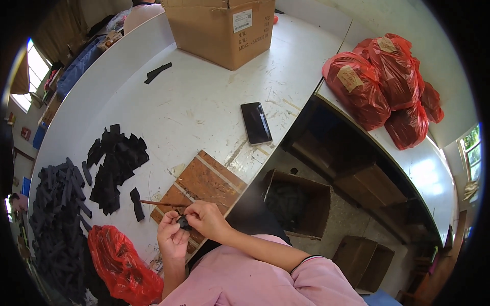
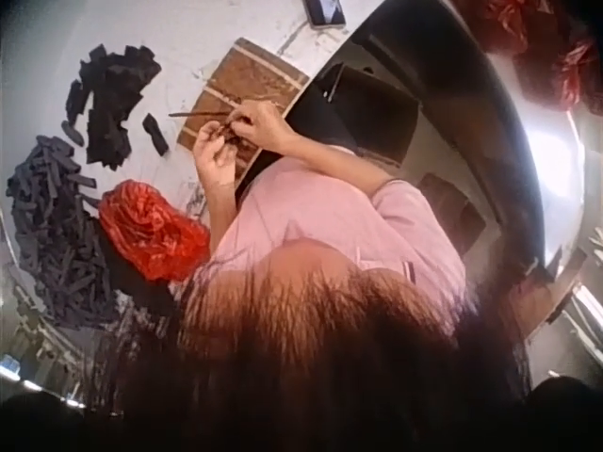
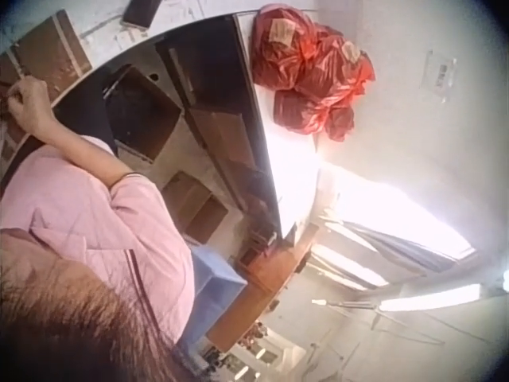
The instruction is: Picking up, folding, and aligning small black rectangular fabric or leather components on a worktable.
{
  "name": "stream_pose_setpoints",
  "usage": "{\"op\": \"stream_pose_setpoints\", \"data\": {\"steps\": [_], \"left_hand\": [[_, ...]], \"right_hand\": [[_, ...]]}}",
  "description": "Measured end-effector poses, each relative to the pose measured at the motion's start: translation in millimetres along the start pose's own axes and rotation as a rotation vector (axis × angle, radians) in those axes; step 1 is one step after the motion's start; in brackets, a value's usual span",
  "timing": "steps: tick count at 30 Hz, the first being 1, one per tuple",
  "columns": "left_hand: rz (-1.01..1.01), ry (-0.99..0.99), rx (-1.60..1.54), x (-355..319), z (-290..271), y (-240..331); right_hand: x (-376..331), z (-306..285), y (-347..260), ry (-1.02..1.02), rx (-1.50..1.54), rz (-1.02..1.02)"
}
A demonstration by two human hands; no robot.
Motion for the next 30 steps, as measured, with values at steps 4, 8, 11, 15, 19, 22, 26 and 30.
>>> {"op": "stream_pose_setpoints", "data": {"steps": [4,8,11,15,19,22,26,30], "left_hand": [[0.045,-0.102,0.21,1,-12,4],[0.29,0.02,0.588,3,-10,12],[0.466,0.02,0.809,2,-16,10],[0.442,0.082,0.585,0,-16,14],[0.049,-0.118,0.033,0,-13,4],[-0.193,-0.369,-0.304,-17,11,9],[-0.06,-0.457,-0.121,-27,44,32],[0.309,-0.14,0.517,-23,27,27]], "right_hand": [[-2,14,19,-0.396,0.677,0.583],[-16,32,21,-0.526,1.17,0.807],[-16,39,22,-0.59,1.116,0.685],[-10,31,22,-0.467,0.668,0.519],[-7,24,25,-0.389,0.7,0.501],[-15,21,11,-0.473,0.721,0.38],[-19,1,-28,-0.511,0.652,0.064],[-5,-6,-29,-0.317,0.536,0.067]]}}
Point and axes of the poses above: each hand's wrist, its own x-axis towards the middle knuckle, its own z-axis out of the palm, y = z × x, the point moved 5 cm from there along x, towards the middle knuckle, and after that the axes turned 14 degrees about z, right-handed, at the moved point
